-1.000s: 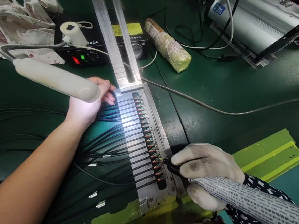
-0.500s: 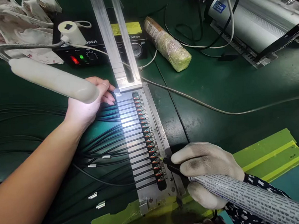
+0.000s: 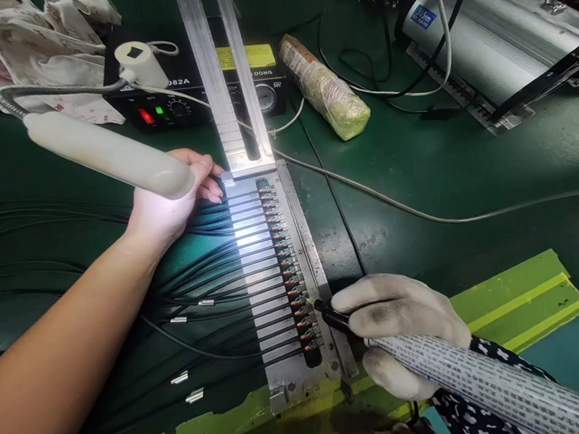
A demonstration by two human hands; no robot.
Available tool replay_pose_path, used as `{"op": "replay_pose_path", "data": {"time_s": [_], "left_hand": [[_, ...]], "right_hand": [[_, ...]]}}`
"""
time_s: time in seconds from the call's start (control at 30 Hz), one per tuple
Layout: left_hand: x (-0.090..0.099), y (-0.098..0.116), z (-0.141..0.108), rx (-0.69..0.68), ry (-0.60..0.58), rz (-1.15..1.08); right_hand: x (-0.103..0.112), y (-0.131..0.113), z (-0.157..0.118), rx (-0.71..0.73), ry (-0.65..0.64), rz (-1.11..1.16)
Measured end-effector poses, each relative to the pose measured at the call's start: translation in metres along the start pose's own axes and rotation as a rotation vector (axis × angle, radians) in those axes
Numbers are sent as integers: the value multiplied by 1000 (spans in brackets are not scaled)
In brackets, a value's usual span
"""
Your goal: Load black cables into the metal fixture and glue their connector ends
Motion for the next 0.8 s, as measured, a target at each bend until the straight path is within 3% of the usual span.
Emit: {"op": "replay_pose_path", "data": {"time_s": [0.23, 0.4, 0.6, 0.8], "left_hand": [[0, 0, -1, -15, -8, -31], [0, 0, -1, -24, -7, -31], [0, 0, -1, -25, -4, -30], [0, 0, -2, -18, -2, -34]], "right_hand": [[3, -11, -10, -52, 31, -37], [3, -9, -7, -23, -95, -47], [1, -6, -10, -15, -31, -36], [1, -5, -9, -25, -70, -18]]}}
Point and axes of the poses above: each hand's wrist, its own z-axis towards the middle knuckle, its own x-axis out of the back of the hand, y = z × x, the point moved 2 cm from there along z, towards the middle knuckle, and after that the axes turned 6 degrees about -z, right-handed, at the moved point
